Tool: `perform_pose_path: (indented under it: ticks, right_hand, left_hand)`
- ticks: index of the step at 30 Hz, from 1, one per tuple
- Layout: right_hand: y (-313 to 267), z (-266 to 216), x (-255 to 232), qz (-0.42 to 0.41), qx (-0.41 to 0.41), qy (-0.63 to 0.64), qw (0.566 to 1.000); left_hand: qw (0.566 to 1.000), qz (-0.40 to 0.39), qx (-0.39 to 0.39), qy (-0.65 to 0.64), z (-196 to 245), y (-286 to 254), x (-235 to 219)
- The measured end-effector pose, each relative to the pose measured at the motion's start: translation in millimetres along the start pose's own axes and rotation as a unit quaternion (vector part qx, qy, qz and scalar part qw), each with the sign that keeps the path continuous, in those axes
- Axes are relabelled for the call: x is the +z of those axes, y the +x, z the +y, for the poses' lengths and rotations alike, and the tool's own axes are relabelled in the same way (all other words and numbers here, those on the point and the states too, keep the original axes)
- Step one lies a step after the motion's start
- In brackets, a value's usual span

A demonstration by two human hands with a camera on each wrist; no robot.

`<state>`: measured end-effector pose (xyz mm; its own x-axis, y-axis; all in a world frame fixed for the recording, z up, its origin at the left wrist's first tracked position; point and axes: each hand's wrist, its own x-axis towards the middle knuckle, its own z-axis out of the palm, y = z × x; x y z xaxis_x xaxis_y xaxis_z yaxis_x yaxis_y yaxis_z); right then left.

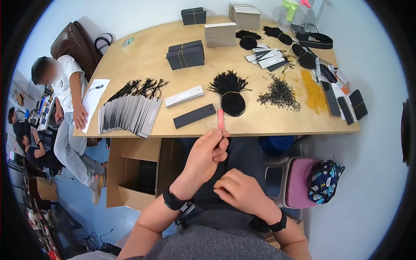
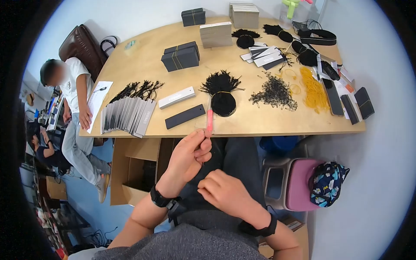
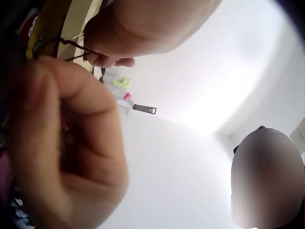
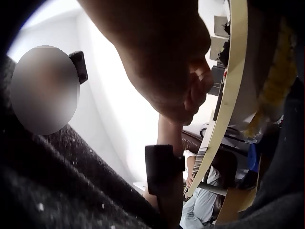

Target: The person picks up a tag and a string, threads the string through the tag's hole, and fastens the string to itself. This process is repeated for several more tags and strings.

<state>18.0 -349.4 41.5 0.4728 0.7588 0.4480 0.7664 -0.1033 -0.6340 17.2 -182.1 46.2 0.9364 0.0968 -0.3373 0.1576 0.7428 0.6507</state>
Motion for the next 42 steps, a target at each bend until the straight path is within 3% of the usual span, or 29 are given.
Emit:
perform_pose_path:
  ticks: [4, 8, 10, 14, 16, 17, 19, 22, 29, 32, 35, 38, 40, 41, 42]
  right_hand:
    - [13, 8, -28, 0.066, 0.188, 0.158, 0.967]
    - [31, 33, -21, 0.110, 0.221, 0.311, 0.918]
    - [40, 37, -19, 0.062, 0.253, 0.406, 0.876]
    - [44, 39, -18, 0.071, 0.232, 0.403, 0.883]
    - [45, 30, -33, 0.059, 0.159, 0.202, 0.965]
    - [46, 29, -35, 0.055, 0.160, 0.205, 0.964]
    - [49, 31, -40, 0.086, -0.029, -0.025, 0.996]
    - [52, 39, -47, 0.108, -0.058, -0.075, 0.990]
    - [52, 67, -61, 0.133, -0.042, -0.057, 0.989]
    - [50, 79, -70, 0.136, -0.030, -0.013, 0.990]
    - [44, 89, -79, 0.081, -0.043, 0.008, 0.996]
    - [36, 91, -83, 0.063, 0.012, -0.013, 0.998]
    - [32, 94, -83, 0.065, 0.102, 0.066, 0.990]
    - [31, 95, -86, 0.064, 0.104, 0.066, 0.990]
    - [30, 95, -88, 0.066, 0.157, 0.142, 0.975]
  left_hand:
    - [0.999, -0.043, 0.030, 0.009, 4, -18, 1]
    - [0.996, -0.091, 0.025, -0.010, 5, -30, -3]
    - [0.996, -0.078, 0.032, 0.013, 6, -33, -1]
    - [0.996, -0.079, 0.034, 0.020, 5, -29, -10]
    - [0.981, 0.008, 0.108, 0.163, 5, -25, -9]
    - [0.981, 0.012, 0.107, 0.162, 5, -23, -9]
    - [0.971, 0.025, 0.116, 0.208, 5, -17, -7]
    - [0.961, -0.007, 0.105, 0.257, 4, -12, -4]
    - [0.951, 0.034, 0.124, 0.281, -10, 0, 23]
    - [0.927, 0.047, 0.107, 0.356, -11, 5, 33]
    - [0.911, 0.034, 0.098, 0.399, -12, 12, 40]
    - [0.897, 0.036, 0.057, 0.436, -16, 20, 44]
    - [0.935, 0.028, 0.040, 0.352, -22, 25, 43]
    - [0.935, 0.027, 0.039, 0.352, -22, 26, 48]
    - [0.931, 0.045, 0.033, 0.360, -21, 26, 54]
